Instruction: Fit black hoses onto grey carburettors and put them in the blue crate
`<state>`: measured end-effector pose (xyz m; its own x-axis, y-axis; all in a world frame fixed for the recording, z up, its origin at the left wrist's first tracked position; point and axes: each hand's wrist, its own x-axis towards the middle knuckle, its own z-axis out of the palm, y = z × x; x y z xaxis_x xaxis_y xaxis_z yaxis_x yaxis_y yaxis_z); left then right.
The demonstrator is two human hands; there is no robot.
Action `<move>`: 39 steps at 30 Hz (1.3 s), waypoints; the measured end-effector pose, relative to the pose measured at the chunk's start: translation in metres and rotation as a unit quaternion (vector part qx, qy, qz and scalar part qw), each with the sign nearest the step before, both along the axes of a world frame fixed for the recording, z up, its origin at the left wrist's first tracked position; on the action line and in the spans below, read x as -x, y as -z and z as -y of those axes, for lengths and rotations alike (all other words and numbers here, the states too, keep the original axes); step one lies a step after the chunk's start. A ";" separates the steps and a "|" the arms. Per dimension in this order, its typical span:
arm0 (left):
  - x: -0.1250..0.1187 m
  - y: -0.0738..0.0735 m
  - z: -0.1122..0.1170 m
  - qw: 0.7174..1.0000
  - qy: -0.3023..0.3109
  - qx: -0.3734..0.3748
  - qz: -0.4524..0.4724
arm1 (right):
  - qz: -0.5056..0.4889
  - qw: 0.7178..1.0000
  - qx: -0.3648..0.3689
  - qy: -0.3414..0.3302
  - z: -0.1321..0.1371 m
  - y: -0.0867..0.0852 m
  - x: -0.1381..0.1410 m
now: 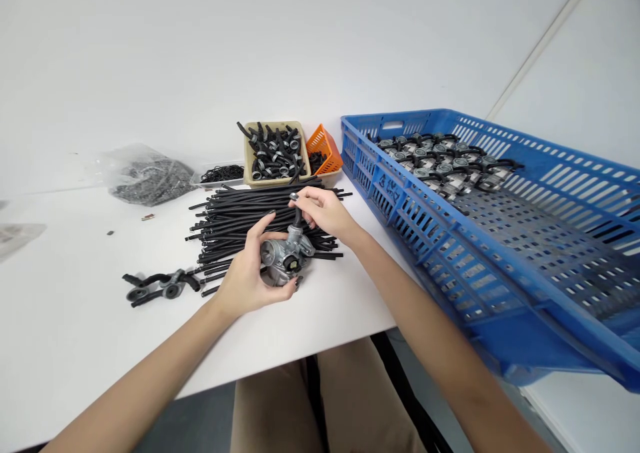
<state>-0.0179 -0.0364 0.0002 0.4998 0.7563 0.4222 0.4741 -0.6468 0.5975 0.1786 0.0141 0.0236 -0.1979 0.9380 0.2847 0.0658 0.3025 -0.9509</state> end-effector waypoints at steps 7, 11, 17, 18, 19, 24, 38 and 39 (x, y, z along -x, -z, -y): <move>0.001 0.001 -0.003 1.000 0.003 0.012 0.017 | -0.067 0.969 0.108 -0.212 0.014 -0.011 -0.009; 0.000 0.002 -0.003 0.999 0.005 0.030 0.045 | -0.104 0.950 0.129 -0.264 0.015 -0.010 -0.014; -0.002 0.003 -0.002 0.996 -0.011 0.056 0.067 | -0.112 0.967 0.107 -0.204 0.010 -0.003 -0.008; -0.002 0.003 -0.002 0.996 -0.013 0.055 0.068 | -0.114 0.968 0.106 -0.197 0.010 -0.003 -0.007; -0.002 0.003 -0.001 0.996 -0.015 0.055 0.069 | -0.115 0.969 0.106 -0.192 0.010 -0.002 -0.006; -0.003 0.004 0.000 0.992 -0.024 0.071 0.103 | -0.134 0.970 0.104 -0.172 0.009 0.002 0.001; -0.002 0.005 -0.005 0.896 0.094 0.238 0.362 | -0.091 0.984 0.065 -0.141 0.009 -0.001 0.001; -0.003 0.004 -0.005 0.890 0.088 0.245 0.375 | -0.065 0.993 0.033 -0.093 0.008 0.001 0.003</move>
<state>-0.0154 -0.0313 -0.0040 0.3457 0.8789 0.3286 -0.2604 -0.2466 0.9335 0.1760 0.0058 0.0230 -0.3354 0.9060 0.2583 -0.1092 0.2349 -0.9659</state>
